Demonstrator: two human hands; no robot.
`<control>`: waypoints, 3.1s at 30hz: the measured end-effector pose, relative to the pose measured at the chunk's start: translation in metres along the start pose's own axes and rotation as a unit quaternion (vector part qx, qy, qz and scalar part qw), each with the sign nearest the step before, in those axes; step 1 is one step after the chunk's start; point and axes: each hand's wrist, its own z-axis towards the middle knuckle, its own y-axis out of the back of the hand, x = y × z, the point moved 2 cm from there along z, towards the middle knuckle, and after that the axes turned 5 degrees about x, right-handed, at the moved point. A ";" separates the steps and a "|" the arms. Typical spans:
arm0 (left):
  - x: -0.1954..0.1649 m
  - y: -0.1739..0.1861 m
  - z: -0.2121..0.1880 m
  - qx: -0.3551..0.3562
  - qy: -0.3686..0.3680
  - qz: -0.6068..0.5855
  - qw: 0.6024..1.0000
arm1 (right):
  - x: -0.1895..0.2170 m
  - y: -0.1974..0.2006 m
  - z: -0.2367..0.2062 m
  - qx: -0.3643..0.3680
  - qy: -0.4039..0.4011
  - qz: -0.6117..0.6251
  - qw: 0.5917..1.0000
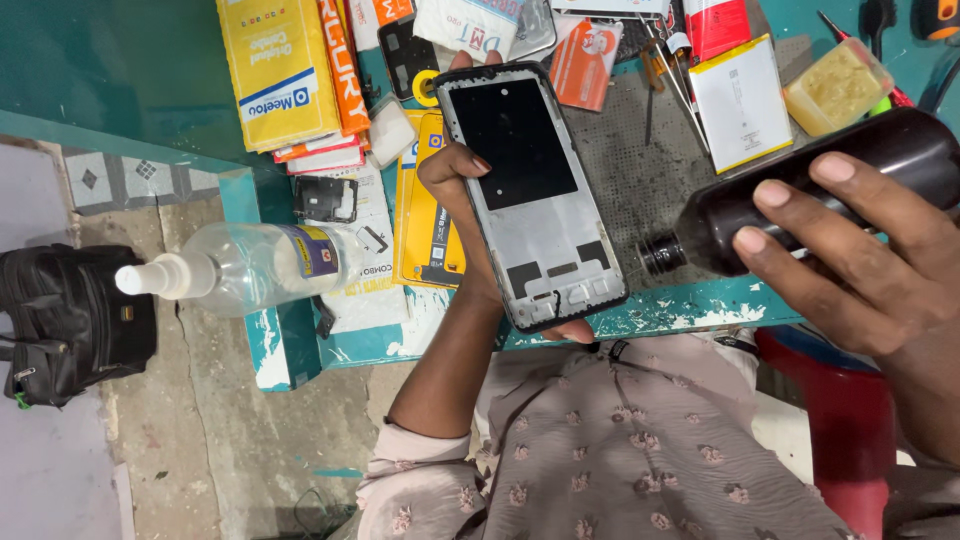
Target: The person peels the protective liner from a yellow replacement phone screen, presses a black flex-cable strip onto its back, and aligns the screen with the disassembled phone frame. They then hold the empty phone frame and apply liquid from a dark bottle onto it.
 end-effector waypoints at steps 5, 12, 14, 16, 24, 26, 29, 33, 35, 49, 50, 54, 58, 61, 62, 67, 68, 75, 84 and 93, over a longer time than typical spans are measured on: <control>-0.009 -0.013 0.000 0.059 -0.052 0.074 0.994 | -0.001 -0.003 -0.003 -0.005 0.014 -0.033 0.999; -0.016 -0.020 0.004 0.067 -0.052 0.071 0.994 | -0.005 -0.010 0.001 -0.064 0.049 -0.056 0.995; -0.013 -0.018 0.006 0.030 -0.015 0.045 0.998 | -0.003 -0.006 -0.004 -0.027 0.033 -0.056 0.998; -0.010 -0.015 0.007 -0.043 0.058 0.007 0.997 | -0.001 -0.004 -0.007 -0.006 0.033 -0.061 0.998; -0.012 -0.014 0.009 -0.040 0.066 0.010 0.997 | -0.003 -0.006 -0.004 -0.054 0.060 -0.081 0.993; -0.012 -0.015 0.009 -0.036 0.060 0.016 0.997 | -0.004 -0.005 -0.003 -0.041 0.051 -0.077 0.995; -0.017 -0.022 0.005 0.073 -0.046 0.089 0.992 | -0.006 -0.009 -0.003 -0.051 0.056 -0.077 0.994; -0.017 -0.019 0.003 0.084 -0.053 0.108 0.989 | -0.008 -0.008 -0.013 0.008 0.039 -0.063 0.997; -0.017 -0.018 0.002 0.080 -0.050 0.107 0.990 | -0.010 -0.010 -0.014 -0.013 0.044 -0.055 0.997; -0.025 -0.023 0.002 0.106 -0.040 0.108 0.988 | -0.005 -0.006 0.008 -0.048 0.038 -0.079 0.995; -0.025 -0.023 0.002 0.106 -0.039 0.107 0.988 | -0.006 -0.005 0.009 -0.037 0.043 -0.083 0.995; -0.025 -0.023 0.001 0.109 -0.033 0.103 0.988 | -0.008 -0.009 0.016 -0.065 0.064 -0.109 0.990; -0.025 -0.024 0.002 0.114 -0.043 0.120 0.985 | -0.009 -0.008 0.020 -0.061 0.056 -0.112 0.990; -0.026 -0.024 0.004 0.119 -0.047 0.127 0.984 | -0.010 -0.008 0.024 -0.067 0.063 -0.120 0.989; -0.026 -0.024 0.004 0.121 -0.048 0.127 0.983 | -0.010 -0.008 0.025 -0.062 0.063 -0.127 0.988; -0.023 -0.025 0.002 0.116 -0.052 0.121 0.984 | -0.013 -0.009 0.031 -0.064 0.071 -0.134 0.986; -0.023 -0.025 0.002 0.113 -0.052 0.119 0.985 | -0.013 -0.009 0.031 -0.060 0.066 -0.135 0.987; -0.020 -0.026 -0.001 0.103 -0.051 0.096 0.989 | -0.012 -0.009 0.035 -0.023 0.034 -0.143 0.989; -0.024 -0.023 -0.001 0.105 -0.042 0.114 0.987 | -0.013 -0.008 0.033 -0.046 0.040 -0.116 0.991; -0.023 -0.023 -0.002 0.104 -0.035 0.092 0.990 | -0.019 -0.017 0.033 -0.080 0.073 -0.142 0.984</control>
